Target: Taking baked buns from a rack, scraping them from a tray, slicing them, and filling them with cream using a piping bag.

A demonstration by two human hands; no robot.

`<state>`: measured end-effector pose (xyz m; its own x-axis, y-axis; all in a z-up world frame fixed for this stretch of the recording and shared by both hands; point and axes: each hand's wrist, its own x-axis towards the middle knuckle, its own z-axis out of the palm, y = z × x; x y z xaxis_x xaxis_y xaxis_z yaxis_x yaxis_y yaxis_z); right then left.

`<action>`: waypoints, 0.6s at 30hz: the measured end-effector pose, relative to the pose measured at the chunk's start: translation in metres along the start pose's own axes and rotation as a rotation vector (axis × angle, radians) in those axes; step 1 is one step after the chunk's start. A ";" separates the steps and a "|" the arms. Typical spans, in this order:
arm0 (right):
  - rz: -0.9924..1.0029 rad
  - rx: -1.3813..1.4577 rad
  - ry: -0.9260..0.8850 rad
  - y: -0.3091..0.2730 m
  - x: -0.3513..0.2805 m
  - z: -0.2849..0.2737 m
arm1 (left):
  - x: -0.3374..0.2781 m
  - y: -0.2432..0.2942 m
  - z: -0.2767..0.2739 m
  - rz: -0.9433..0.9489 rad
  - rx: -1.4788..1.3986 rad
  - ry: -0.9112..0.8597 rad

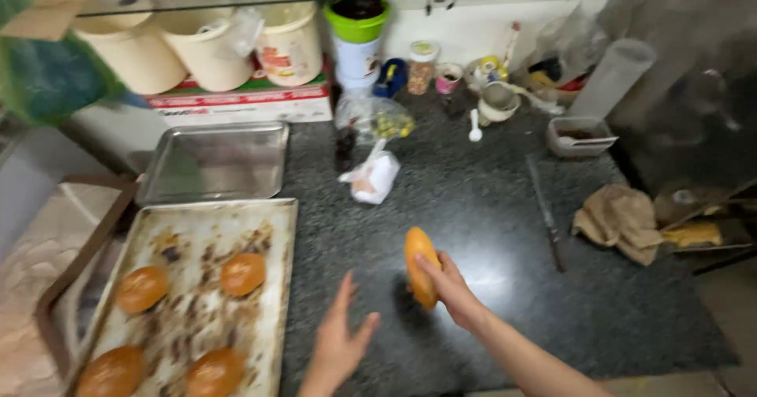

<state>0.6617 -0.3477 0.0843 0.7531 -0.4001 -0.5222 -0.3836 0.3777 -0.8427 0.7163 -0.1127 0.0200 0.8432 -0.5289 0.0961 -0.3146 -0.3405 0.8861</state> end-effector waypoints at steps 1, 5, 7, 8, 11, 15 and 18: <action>-0.001 -0.003 0.000 0.000 0.015 -0.028 | 0.009 -0.010 0.010 0.001 -0.002 0.002; -0.108 0.096 0.077 -0.022 0.062 -0.108 | 0.052 -0.037 0.048 -0.169 0.201 0.071; -0.086 0.060 0.125 -0.042 0.081 -0.131 | 0.074 -0.051 0.070 -0.165 0.203 0.116; -0.098 0.017 0.144 -0.050 0.094 -0.141 | 0.085 -0.062 0.083 -0.163 0.270 0.142; -0.088 -0.043 0.184 -0.077 0.122 -0.159 | 0.092 -0.083 0.114 -0.107 0.484 0.267; -0.137 -0.024 0.141 -0.098 0.185 -0.178 | 0.086 -0.097 0.148 0.021 0.785 0.483; -0.184 -0.179 0.120 -0.092 0.258 -0.186 | 0.091 -0.136 0.152 0.082 0.840 0.488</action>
<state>0.7919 -0.6412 0.0030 0.7540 -0.5485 -0.3614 -0.3430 0.1405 -0.9288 0.7700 -0.2324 -0.1606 0.8332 -0.2602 0.4879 -0.4293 -0.8606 0.2741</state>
